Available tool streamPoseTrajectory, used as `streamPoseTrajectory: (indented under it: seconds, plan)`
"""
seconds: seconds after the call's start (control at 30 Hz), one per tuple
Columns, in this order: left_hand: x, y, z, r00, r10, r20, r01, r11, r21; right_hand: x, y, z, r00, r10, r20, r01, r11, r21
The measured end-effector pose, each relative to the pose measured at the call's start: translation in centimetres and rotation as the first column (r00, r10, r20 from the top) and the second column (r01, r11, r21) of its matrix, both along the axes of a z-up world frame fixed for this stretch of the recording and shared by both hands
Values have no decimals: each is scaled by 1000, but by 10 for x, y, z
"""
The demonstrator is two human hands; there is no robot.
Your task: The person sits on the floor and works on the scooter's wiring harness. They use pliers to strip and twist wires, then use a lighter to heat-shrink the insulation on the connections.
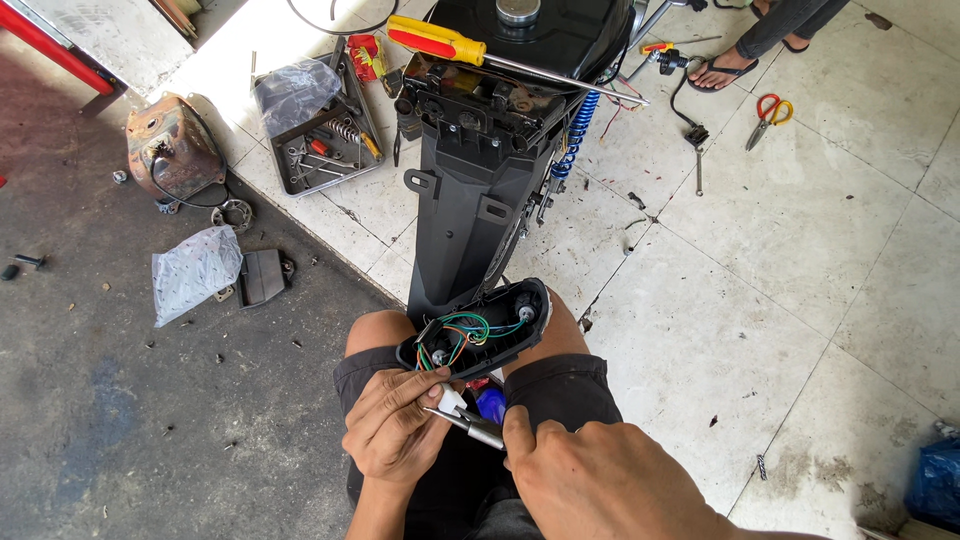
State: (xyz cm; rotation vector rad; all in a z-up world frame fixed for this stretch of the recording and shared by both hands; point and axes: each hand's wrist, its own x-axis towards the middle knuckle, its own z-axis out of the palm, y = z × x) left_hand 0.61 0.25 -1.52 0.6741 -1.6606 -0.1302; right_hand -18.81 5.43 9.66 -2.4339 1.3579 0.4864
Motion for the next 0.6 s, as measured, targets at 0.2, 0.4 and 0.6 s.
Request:
streamPoseTrajectory:
  seconds: [0.2, 0.4, 0.6]
  plan:
    - [1, 1, -16, 998, -25, -52, 28, 998, 52, -5, -8, 22, 997, -71, -14, 72, 993, 99]
    - [3, -2, -31, 991, 63, -122, -45, 988, 145, -32, -11, 29, 943, -321, -89, 333, 922, 197]
    - [-17, -3, -4, 986, -100, -132, 110, 992, 69, 4, -20, -29, 646, -540, 540, 550, 819, 161]
